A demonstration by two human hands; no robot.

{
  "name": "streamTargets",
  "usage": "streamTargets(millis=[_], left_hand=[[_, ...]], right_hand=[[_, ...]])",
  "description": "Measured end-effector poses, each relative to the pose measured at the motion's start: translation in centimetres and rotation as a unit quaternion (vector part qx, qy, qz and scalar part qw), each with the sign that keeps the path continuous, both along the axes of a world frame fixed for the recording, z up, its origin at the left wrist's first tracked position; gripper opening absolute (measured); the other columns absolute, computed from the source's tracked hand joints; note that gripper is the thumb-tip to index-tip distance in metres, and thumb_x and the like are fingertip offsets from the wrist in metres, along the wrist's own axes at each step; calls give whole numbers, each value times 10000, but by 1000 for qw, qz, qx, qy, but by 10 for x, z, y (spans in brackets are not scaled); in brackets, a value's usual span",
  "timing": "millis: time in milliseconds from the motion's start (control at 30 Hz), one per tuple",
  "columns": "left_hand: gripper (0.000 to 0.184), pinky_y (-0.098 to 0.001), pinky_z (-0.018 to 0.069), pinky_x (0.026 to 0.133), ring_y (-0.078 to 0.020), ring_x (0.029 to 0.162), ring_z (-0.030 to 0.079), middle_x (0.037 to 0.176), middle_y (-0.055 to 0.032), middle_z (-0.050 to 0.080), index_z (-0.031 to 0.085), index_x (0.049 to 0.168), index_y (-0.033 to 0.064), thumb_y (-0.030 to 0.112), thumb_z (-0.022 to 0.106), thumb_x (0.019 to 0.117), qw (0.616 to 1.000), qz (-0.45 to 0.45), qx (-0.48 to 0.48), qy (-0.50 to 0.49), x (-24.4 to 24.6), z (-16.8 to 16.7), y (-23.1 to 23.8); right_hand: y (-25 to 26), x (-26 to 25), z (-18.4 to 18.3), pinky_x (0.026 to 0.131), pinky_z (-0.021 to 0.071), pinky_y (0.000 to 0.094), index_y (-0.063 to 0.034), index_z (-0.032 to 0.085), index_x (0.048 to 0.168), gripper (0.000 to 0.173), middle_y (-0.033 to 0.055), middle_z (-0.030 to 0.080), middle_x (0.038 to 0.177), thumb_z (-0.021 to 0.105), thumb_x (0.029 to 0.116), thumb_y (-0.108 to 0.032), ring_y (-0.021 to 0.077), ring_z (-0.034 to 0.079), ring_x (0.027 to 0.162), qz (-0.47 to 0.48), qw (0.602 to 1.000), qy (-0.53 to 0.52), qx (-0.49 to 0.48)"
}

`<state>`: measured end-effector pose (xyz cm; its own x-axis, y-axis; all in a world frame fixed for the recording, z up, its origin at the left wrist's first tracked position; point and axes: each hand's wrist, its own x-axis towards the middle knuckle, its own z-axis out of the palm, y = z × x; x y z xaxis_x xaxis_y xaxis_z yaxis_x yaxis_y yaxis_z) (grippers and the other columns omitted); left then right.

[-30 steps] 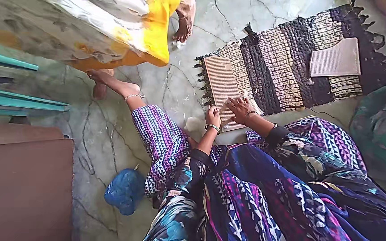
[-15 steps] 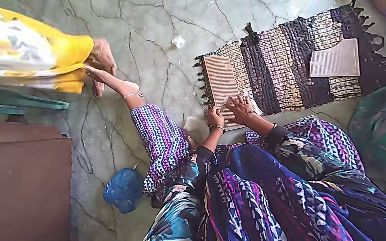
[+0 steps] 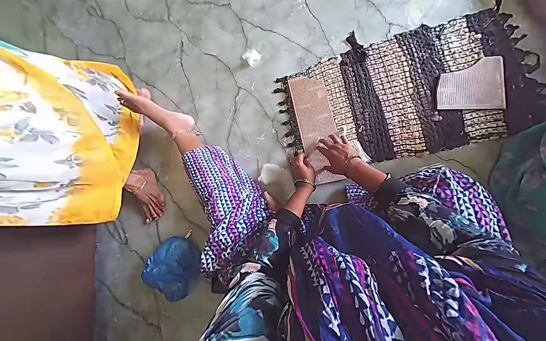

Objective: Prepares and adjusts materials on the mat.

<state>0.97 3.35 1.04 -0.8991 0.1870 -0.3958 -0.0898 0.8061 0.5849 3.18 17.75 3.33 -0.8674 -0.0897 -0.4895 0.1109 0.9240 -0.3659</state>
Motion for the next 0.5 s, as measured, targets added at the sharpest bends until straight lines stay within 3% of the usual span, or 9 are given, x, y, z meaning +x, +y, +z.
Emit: streamTargets(millis=[67, 167, 300, 500], left_hand=[[283, -513, 466, 1096, -410, 1255, 601, 1288, -278, 640, 658, 1269, -39, 22, 494, 1047, 1000, 9, 11, 7, 1, 0, -1], [269, -494, 467, 1094, -385, 1236, 610, 1279, -262, 646, 664, 1253, -40, 30, 493, 1056, 998, 38, 50, 23, 3, 1, -2], [250, -477, 472, 1087, -375, 1210, 623, 1239, -259, 663, 678, 1213, -52, 31, 500, 1058, 992, 59, 86, 64, 5, -2, -3], [258, -484, 464, 1105, -379, 1240, 616, 1275, -248, 660, 686, 1219, -37, 16, 503, 1046, 996, 26, 56, 59, 6, -6, -2]], right_hand=[[0, -1, -3, 1158, 263, 694, -143, 566, 1473, 705, 135, 444, 1596, 835, 838, -287, 441, 318, 1503, 10, 1000, 9, 2], [4, 0, -5, 1148, 275, 697, -195, 545, 1497, 732, 195, 406, 1610, 833, 840, -343, 471, 307, 1501, 0, 1000, 4, 4], [4, 0, -3, 1167, 207, 734, -231, 499, 1535, 760, 178, 292, 1677, 818, 861, -378, 487, 215, 1539, -12, 1000, -25, 7], [2, 0, 1, 1141, 185, 780, -261, 473, 1552, 794, 224, 213, 1691, 819, 855, -418, 537, 187, 1526, -23, 999, -42, 20]])
